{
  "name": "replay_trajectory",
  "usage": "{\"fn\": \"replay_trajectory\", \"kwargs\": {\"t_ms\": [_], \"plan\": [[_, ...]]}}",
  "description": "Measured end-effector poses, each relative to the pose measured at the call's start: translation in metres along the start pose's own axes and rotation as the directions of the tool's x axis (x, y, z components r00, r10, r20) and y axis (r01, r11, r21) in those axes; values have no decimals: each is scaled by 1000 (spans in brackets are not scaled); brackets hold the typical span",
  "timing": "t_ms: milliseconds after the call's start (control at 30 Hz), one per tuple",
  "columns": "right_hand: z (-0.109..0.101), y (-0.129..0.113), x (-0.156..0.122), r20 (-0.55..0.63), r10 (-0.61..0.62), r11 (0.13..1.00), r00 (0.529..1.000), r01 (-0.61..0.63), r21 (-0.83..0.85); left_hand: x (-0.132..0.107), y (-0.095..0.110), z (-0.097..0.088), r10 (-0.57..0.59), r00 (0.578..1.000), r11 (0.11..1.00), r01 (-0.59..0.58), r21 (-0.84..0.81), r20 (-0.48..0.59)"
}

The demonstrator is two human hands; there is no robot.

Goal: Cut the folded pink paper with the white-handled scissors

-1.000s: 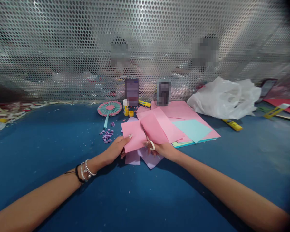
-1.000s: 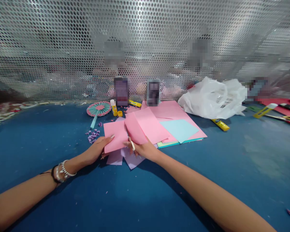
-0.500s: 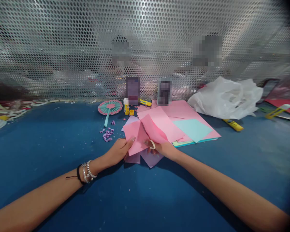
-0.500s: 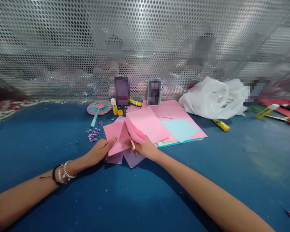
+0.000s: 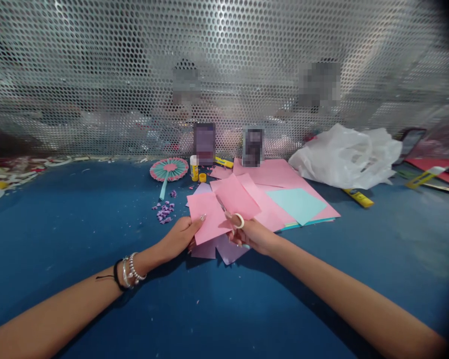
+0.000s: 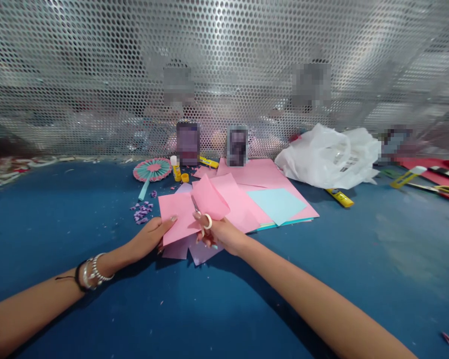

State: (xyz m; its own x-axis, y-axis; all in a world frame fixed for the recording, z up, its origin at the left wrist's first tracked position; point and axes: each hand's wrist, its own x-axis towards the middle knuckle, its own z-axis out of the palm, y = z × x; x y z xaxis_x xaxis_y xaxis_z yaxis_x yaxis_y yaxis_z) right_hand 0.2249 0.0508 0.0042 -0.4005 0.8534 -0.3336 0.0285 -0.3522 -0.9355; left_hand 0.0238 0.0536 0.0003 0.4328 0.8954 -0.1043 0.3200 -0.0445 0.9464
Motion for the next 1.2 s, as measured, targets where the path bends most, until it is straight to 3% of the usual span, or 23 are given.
{"fn": "replay_trajectory", "kwargs": {"t_ms": [167, 633, 867, 1200], "plan": [[1, 0, 2, 0, 1, 999, 1000, -1, 50, 2, -1, -1, -19, 1000, 999, 19, -43, -3], [-6, -1, 8, 21, -161, 942, 987, 160, -294, -1, 0, 1, -24, 1000, 1000, 24, -5, -11], [-3, -7, 9, -67, -117, 890, 991, 75, -449, 1, 0, -2, -16, 1000, 1000, 16, 18, 11], [4, -11, 5, -134, -93, 901, 987, 26, -433, 1, 0, -2, -15, 1000, 1000, 15, 19, 16]]}}
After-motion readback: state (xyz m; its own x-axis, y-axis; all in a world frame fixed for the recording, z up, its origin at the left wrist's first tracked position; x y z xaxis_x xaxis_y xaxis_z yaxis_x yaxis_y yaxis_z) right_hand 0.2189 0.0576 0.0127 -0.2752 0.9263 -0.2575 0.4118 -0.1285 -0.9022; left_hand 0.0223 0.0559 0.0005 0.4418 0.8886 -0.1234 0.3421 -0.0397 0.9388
